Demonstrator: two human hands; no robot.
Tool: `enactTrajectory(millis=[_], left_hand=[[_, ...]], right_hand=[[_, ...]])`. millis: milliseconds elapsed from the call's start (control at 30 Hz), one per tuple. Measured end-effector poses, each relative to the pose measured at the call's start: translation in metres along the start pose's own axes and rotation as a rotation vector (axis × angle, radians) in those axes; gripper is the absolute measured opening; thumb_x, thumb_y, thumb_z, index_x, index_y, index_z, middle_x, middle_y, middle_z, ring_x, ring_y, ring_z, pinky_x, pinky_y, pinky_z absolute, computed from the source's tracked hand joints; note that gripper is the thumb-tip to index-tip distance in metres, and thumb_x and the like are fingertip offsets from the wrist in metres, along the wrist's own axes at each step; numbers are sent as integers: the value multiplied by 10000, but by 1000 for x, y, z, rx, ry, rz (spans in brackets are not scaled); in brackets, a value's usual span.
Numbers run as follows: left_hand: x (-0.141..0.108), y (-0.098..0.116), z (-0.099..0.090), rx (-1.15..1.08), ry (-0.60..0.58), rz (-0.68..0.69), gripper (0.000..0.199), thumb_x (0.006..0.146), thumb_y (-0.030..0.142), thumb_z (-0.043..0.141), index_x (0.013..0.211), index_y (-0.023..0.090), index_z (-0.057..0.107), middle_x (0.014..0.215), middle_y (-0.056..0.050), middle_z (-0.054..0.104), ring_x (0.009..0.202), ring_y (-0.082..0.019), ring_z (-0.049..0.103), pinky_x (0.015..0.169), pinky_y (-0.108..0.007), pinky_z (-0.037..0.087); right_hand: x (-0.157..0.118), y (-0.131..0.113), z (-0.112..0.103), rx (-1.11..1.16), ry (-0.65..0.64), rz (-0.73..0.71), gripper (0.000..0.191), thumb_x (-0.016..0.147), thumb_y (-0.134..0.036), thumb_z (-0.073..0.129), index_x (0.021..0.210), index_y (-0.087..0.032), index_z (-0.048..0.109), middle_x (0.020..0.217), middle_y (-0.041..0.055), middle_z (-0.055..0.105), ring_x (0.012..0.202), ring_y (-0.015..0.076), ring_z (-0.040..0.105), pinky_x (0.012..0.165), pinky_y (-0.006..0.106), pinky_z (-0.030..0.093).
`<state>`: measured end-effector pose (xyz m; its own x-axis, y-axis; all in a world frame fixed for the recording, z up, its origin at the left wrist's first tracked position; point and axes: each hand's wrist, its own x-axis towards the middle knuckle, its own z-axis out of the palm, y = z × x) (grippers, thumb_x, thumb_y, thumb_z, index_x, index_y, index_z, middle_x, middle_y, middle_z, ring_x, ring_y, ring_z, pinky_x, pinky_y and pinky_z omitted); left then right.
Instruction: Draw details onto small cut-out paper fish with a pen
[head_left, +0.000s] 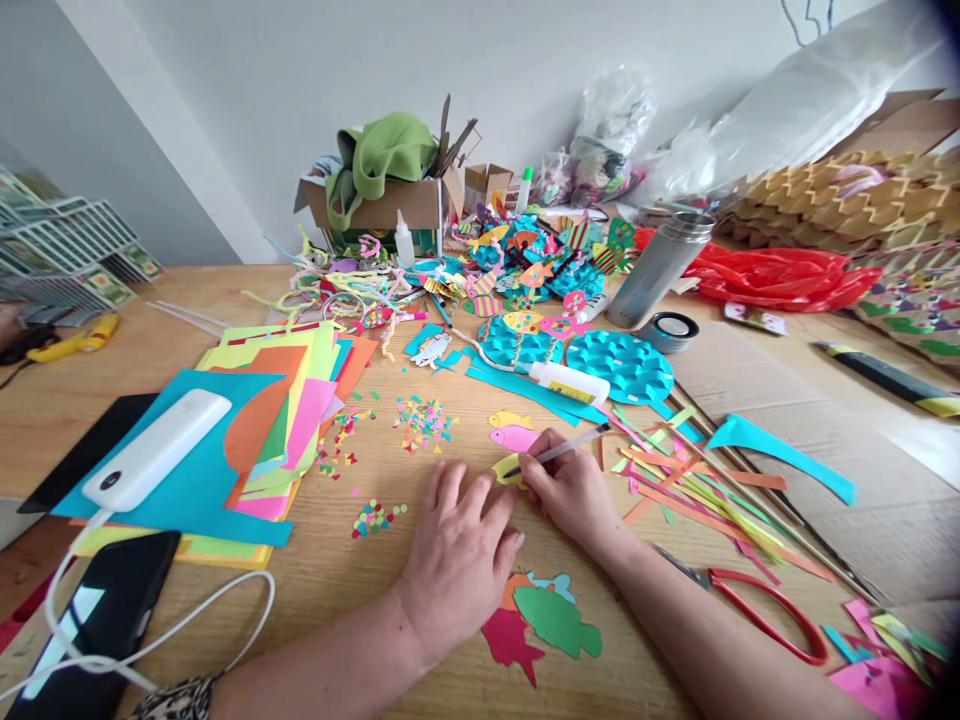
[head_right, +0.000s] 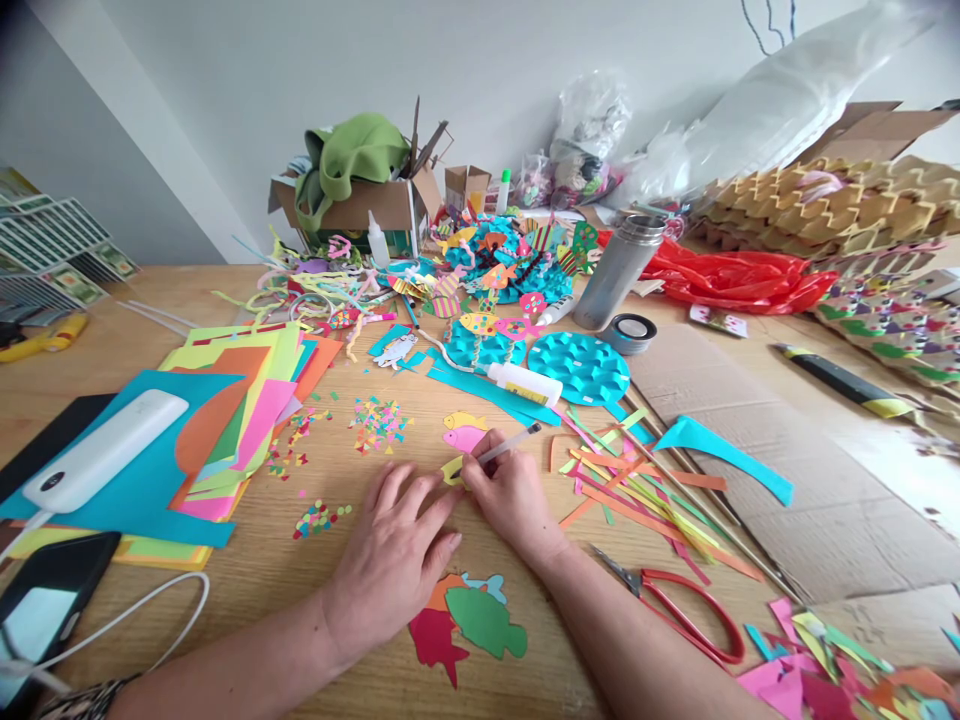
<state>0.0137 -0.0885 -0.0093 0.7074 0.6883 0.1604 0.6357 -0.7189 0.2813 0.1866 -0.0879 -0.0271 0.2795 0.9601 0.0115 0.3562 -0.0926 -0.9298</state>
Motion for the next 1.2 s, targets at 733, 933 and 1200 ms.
enactTrajectory(millis=[733, 933, 1200], left_hand=[[1, -1, 2, -15, -1, -2, 383, 951, 353, 496, 1321, 260, 530, 1270, -57, 538, 1246, -315, 386, 1131, -547, 262], [1, -1, 1, -13, 13, 4, 386, 954, 351, 488, 1325, 256, 529, 1261, -61, 541, 1237, -321, 397, 1122, -551, 275], [0, -1, 2, -6, 12, 4, 386, 950, 353, 498, 1321, 253, 535, 1269, -64, 541, 1243, -319, 391, 1125, -551, 278]], right_hand=[[0, 1, -1, 15, -13, -36, 190, 843, -263, 543, 676, -232, 458, 471, -66, 507, 379, 102, 433, 412, 231, 332], [0, 1, 0, 17, -27, -40, 194, 844, -264, 539, 671, -232, 458, 474, -63, 500, 385, 102, 423, 410, 232, 323], [1, 1, 0, 11, -23, -40, 198, 847, -270, 544, 676, -229, 455, 492, -61, 499, 404, 103, 427, 414, 231, 330]])
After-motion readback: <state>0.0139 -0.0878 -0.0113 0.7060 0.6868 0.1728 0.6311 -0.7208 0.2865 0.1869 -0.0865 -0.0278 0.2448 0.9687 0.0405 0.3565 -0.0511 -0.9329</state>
